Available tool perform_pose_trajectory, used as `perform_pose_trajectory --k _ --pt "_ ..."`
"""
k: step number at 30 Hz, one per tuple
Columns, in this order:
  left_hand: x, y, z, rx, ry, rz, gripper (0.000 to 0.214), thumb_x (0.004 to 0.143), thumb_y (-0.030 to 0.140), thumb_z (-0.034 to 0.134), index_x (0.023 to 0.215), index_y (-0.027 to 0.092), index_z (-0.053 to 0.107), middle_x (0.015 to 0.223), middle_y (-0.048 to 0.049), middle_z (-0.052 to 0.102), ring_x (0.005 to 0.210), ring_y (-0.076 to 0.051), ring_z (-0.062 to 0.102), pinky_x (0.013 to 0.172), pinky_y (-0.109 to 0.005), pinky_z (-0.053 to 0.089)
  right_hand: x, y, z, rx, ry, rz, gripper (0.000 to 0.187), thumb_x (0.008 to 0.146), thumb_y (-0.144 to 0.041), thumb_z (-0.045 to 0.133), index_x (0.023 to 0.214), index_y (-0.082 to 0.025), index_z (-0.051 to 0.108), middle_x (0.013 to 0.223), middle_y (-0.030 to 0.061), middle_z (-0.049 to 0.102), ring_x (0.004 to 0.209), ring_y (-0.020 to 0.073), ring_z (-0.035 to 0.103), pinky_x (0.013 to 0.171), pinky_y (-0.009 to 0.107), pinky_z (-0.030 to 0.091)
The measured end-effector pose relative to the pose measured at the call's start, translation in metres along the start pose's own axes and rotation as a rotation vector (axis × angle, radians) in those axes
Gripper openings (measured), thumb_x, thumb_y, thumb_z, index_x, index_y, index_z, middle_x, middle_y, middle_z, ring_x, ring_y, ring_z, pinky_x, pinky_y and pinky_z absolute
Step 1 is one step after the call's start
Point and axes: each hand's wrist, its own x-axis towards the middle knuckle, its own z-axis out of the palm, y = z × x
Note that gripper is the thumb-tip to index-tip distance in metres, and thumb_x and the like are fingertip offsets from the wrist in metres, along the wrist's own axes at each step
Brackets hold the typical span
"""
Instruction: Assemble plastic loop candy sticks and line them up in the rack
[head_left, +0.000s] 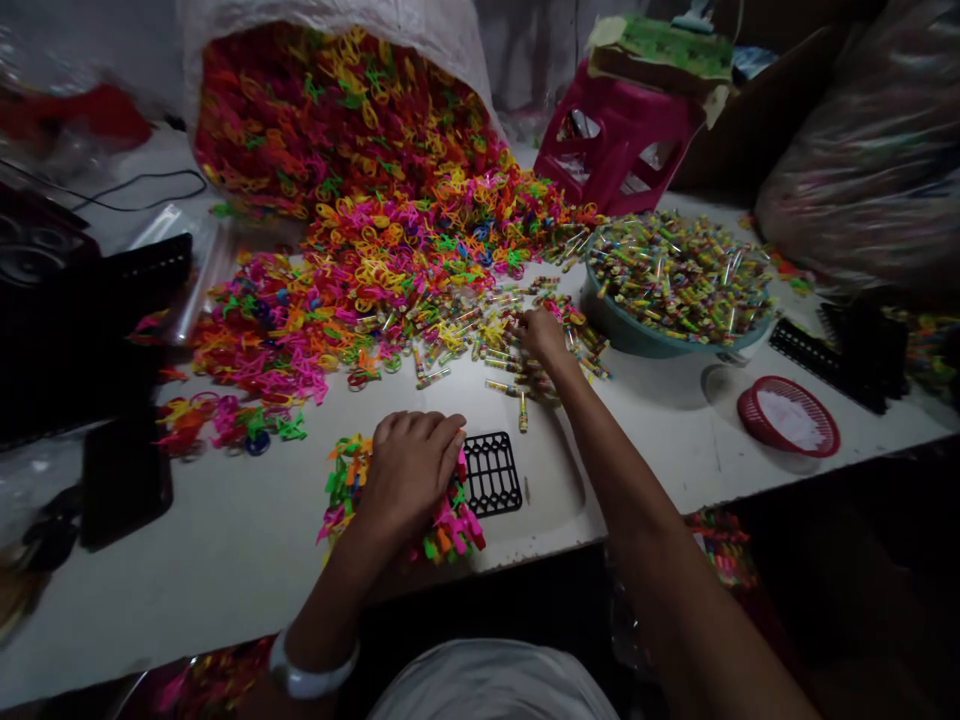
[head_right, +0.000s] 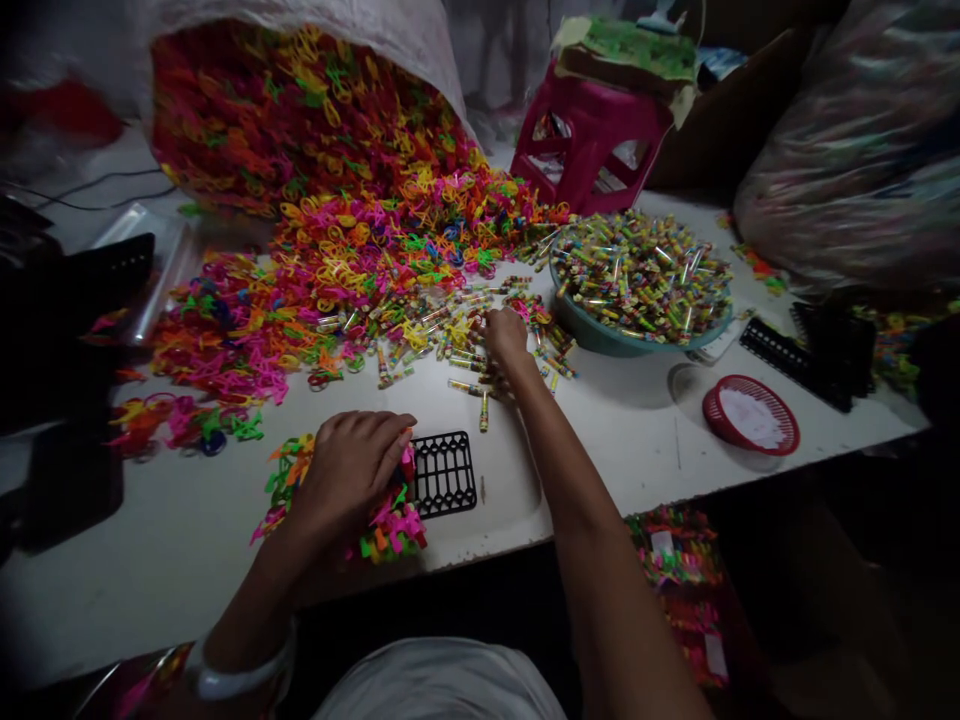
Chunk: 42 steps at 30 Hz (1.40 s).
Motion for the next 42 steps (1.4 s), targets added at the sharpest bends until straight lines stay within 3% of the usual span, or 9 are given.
perform_pose_trajectory --k 5,10,13,17,22,28,33,37,42 --pt "0.0 0.001 0.0 -0.009 -0.006 -0.002 0.034 0.1 0.037 0.033 0.119 0.026 0.06 0.112 -0.0038 0.067 0.106 -0.024 0.056 0.093 -0.043 0.034 -0.004 0.005 0.002 -0.001 -0.028 0.04 0.019 0.087 -0.023 0.058 0.096 -0.017 0.073 0.098 0.0139 0.069 0.094 0.0257 0.063 0.08 0.032 0.046" --pt "0.0 -0.001 0.003 0.016 0.02 0.007 0.034 0.1 0.037 0.033 0.119 0.027 0.06 0.111 -0.0044 0.068 0.104 -0.025 0.057 0.091 -0.043 0.035 -0.012 0.018 -0.004 -0.045 0.226 0.101 0.04 0.09 -0.009 0.04 0.125 -0.015 0.06 0.13 0.0193 0.054 0.12 0.0303 0.046 0.098 0.044 0.036" --pt "0.0 -0.002 0.005 0.027 0.015 0.008 0.035 0.1 0.038 0.032 0.119 0.026 0.06 0.111 -0.005 0.068 0.105 -0.025 0.057 0.09 -0.044 0.035 -0.018 0.027 -0.005 -0.036 0.209 0.081 0.043 0.091 -0.009 0.037 0.128 -0.016 0.057 0.129 0.0206 0.055 0.12 0.0313 0.046 0.1 0.049 0.034" --pt "0.0 -0.002 0.005 0.026 0.025 0.024 0.036 0.1 0.038 0.031 0.117 0.026 0.06 0.11 -0.0057 0.068 0.104 -0.025 0.058 0.088 -0.043 0.036 -0.035 0.038 -0.001 0.095 0.159 -0.029 0.043 0.085 -0.007 0.043 0.124 -0.016 0.062 0.119 0.0154 0.063 0.11 0.0259 0.055 0.096 0.038 0.04" --pt "-0.001 -0.003 0.006 0.035 0.041 0.03 0.038 0.1 0.039 0.03 0.117 0.026 0.06 0.11 -0.0069 0.068 0.104 -0.025 0.058 0.088 -0.043 0.036 -0.052 0.059 -0.005 0.338 0.282 -0.022 0.038 0.085 -0.011 0.042 0.114 -0.014 0.068 0.112 0.0118 0.069 0.103 0.0218 0.061 0.094 0.033 0.044" --pt "0.0 0.0 0.005 0.05 0.005 0.012 0.037 0.1 0.038 0.031 0.12 0.025 0.059 0.112 -0.0056 0.067 0.106 -0.025 0.057 0.09 -0.044 0.035 -0.056 0.068 -0.014 0.154 0.157 -0.066 0.033 0.082 -0.009 0.048 0.103 -0.014 0.073 0.101 0.0124 0.07 0.096 0.0234 0.059 0.089 0.033 0.043" --pt "0.0 0.002 0.002 0.065 -0.006 0.001 0.038 0.101 0.039 0.029 0.121 0.026 0.058 0.111 -0.0035 0.067 0.106 -0.025 0.057 0.091 -0.043 0.034 -0.05 0.059 -0.021 -0.052 0.097 -0.115 0.042 0.085 -0.006 0.045 0.12 -0.017 0.066 0.117 0.0144 0.062 0.108 0.027 0.051 0.089 0.036 0.038" --pt "0.001 0.002 0.003 0.071 -0.003 0.002 0.038 0.101 0.04 0.029 0.119 0.026 0.058 0.11 -0.0036 0.068 0.105 -0.025 0.057 0.089 -0.042 0.034 -0.051 0.064 -0.027 -0.15 0.065 -0.037 0.042 0.083 -0.008 0.052 0.123 -0.015 0.062 0.116 0.0165 0.062 0.105 0.029 0.051 0.085 0.037 0.038" --pt "0.0 0.002 0.003 0.081 0.0 0.004 0.039 0.101 0.04 0.028 0.119 0.026 0.059 0.11 -0.0045 0.068 0.106 -0.026 0.057 0.088 -0.043 0.034 -0.069 0.074 -0.025 -0.197 0.067 -0.037 0.023 0.087 -0.019 0.052 0.096 -0.014 0.072 0.105 0.0166 0.064 0.099 0.0283 0.051 0.081 0.036 0.037"
